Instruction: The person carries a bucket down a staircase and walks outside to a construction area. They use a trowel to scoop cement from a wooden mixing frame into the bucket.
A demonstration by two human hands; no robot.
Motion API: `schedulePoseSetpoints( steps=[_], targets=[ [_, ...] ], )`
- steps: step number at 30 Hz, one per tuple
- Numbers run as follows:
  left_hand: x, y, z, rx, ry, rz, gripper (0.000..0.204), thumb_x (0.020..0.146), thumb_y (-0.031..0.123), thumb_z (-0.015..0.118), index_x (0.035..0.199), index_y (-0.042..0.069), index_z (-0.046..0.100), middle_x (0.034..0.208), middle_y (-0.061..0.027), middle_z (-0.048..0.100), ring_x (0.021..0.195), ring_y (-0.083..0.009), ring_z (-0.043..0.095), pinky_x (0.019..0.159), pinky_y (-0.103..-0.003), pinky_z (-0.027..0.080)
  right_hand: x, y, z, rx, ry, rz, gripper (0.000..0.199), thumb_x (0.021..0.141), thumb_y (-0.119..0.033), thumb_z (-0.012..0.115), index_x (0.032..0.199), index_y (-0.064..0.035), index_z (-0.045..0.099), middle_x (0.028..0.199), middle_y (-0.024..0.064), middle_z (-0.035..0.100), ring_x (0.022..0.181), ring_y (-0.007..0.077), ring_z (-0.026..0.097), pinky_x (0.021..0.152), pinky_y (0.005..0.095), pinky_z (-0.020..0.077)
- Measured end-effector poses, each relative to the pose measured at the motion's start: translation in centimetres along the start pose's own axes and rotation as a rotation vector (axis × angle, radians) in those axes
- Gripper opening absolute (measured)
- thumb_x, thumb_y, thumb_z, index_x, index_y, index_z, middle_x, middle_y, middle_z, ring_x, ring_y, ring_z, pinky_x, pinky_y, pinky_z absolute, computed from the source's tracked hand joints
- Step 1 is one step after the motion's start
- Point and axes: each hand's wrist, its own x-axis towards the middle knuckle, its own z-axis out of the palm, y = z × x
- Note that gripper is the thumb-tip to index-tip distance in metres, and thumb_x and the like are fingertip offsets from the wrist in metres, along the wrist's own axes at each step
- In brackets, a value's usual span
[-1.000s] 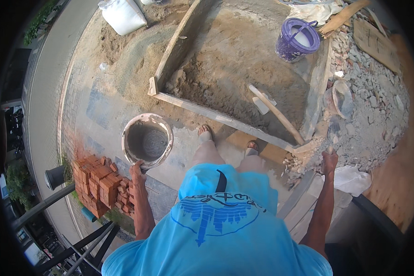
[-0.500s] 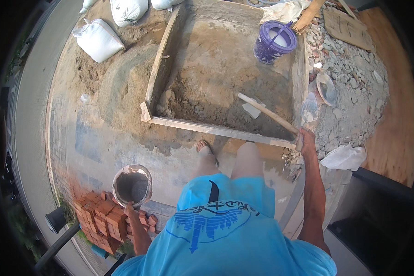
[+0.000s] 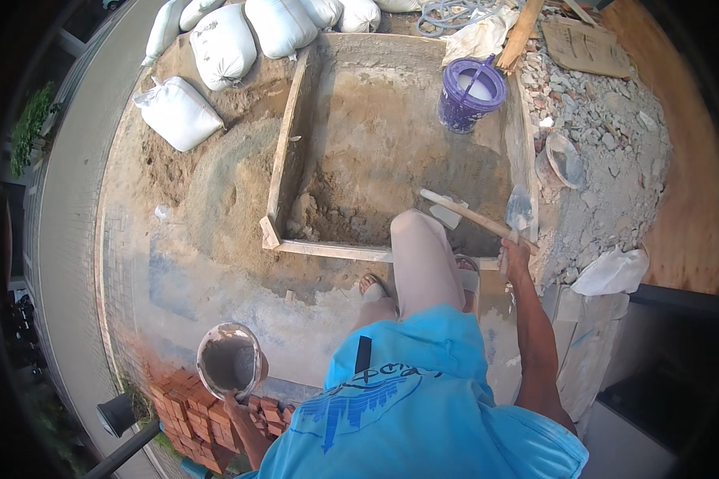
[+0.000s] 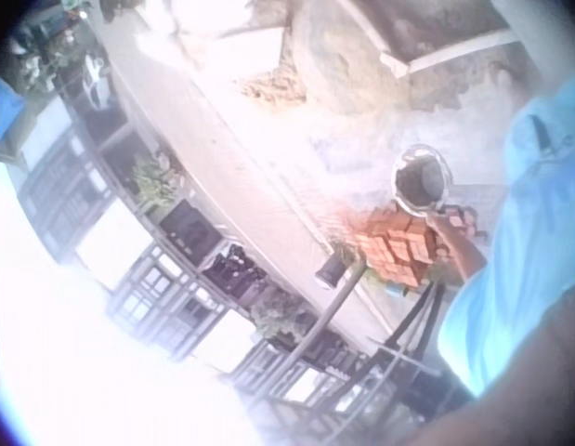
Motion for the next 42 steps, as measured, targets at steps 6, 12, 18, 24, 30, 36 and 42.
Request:
schedulePoseSetpoints(
  steps=[6, 12, 18, 24, 30, 36, 42],
  targets=[
    [-0.5, 3.4, 3.8, -0.168, -0.100, 0.021, 0.013, 0.074, 0.008, 0.060, 0.069, -0.003, 0.055, 0.068, -0.0075, 0.052, 0.058, -0.0203, 0.052, 0.053, -0.032, 0.045, -1.2, -0.6, 2.0, -0.019, -0.017, 0.030, 0.018, 0.077, -0.015, 0.064, 0.087, -0.0084, 0.051, 0.063, 0.0041, 0.051, 0.045, 0.0171, 0.049, 0.037, 0.0330, 0.0414],
    [-4.4, 6.2, 8.1, -0.233, -0.207, 0.045, 0.014, 0.074, 0.005, 0.058, 0.081, -0.008, 0.058, 0.078, -0.0113, 0.058, 0.065, -0.0227, 0.059, 0.058, -0.031, 0.052, 0.7, 0.9, 4.3, 0.029, -0.129, 0.061, 0.016, 0.078, -0.016, 0.064, 0.085, -0.0090, 0.052, 0.063, 0.0038, 0.052, 0.047, 0.0168, 0.050, 0.039, 0.0324, 0.0414],
    [-4.4, 7.4, 11.7, -0.233, -0.208, 0.067, 0.019, 0.072, 0.002, 0.058, 0.086, -0.011, 0.057, 0.085, -0.0136, 0.059, 0.068, -0.0247, 0.060, 0.059, -0.034, 0.053, 3.2, 0.7, 8.2, 0.038, -0.136, 0.191, 0.016, 0.077, -0.014, 0.065, 0.085, -0.0063, 0.054, 0.063, 0.0053, 0.054, 0.047, 0.0181, 0.051, 0.039, 0.0340, 0.0421],
    [-3.6, 11.3, 17.4, 0.163, -0.268, 0.461, 0.024, 0.074, 0.006, 0.057, 0.092, -0.010, 0.059, 0.088, -0.0147, 0.059, 0.070, -0.0256, 0.059, 0.060, -0.034, 0.051, 8.4, 0.3, 13.5, 0.086, -0.219, 0.210, 0.017, 0.078, -0.015, 0.063, 0.090, -0.0064, 0.054, 0.065, 0.0051, 0.053, 0.048, 0.0176, 0.051, 0.040, 0.0346, 0.0428],
    [-5.4, 22.4, 35.6, 0.070, -0.365, 0.188, 0.030, 0.079, 0.018, 0.057, 0.099, -0.004, 0.061, 0.102, -0.0175, 0.056, 0.088, -0.0241, 0.057, 0.072, -0.032, 0.051, 14.6, -2.3, 17.1, 0.049, -0.093, 0.354, 0.019, 0.078, -0.013, 0.061, 0.094, -0.0058, 0.053, 0.063, 0.0044, 0.050, 0.047, 0.0175, 0.050, 0.039, 0.0336, 0.0422],
    [-8.2, 32.0, 49.8, 0.762, -0.608, 0.893, 0.023, 0.084, 0.008, 0.052, 0.102, -0.004, 0.060, 0.102, -0.0196, 0.054, 0.089, -0.0289, 0.058, 0.075, -0.036, 0.052, 19.0, -6.9, 17.9, 0.002, -0.025, 0.346, 0.017, 0.076, -0.011, 0.060, 0.090, -0.0051, 0.053, 0.062, 0.0039, 0.049, 0.045, 0.0163, 0.048, 0.037, 0.0323, 0.0396],
    [-12.8, 35.5, 61.5, 0.600, -0.625, 0.721, 0.027, 0.080, 0.019, 0.058, 0.093, -0.004, 0.064, 0.098, -0.0199, 0.057, 0.092, -0.0267, 0.056, 0.078, -0.037, 0.049, 23.8, -10.5, 19.1, 0.036, 0.077, 0.208, 0.015, 0.073, -0.011, 0.062, 0.085, -0.0044, 0.055, 0.064, 0.0044, 0.051, 0.047, 0.0156, 0.049, 0.040, 0.0314, 0.0404]
  ],
)
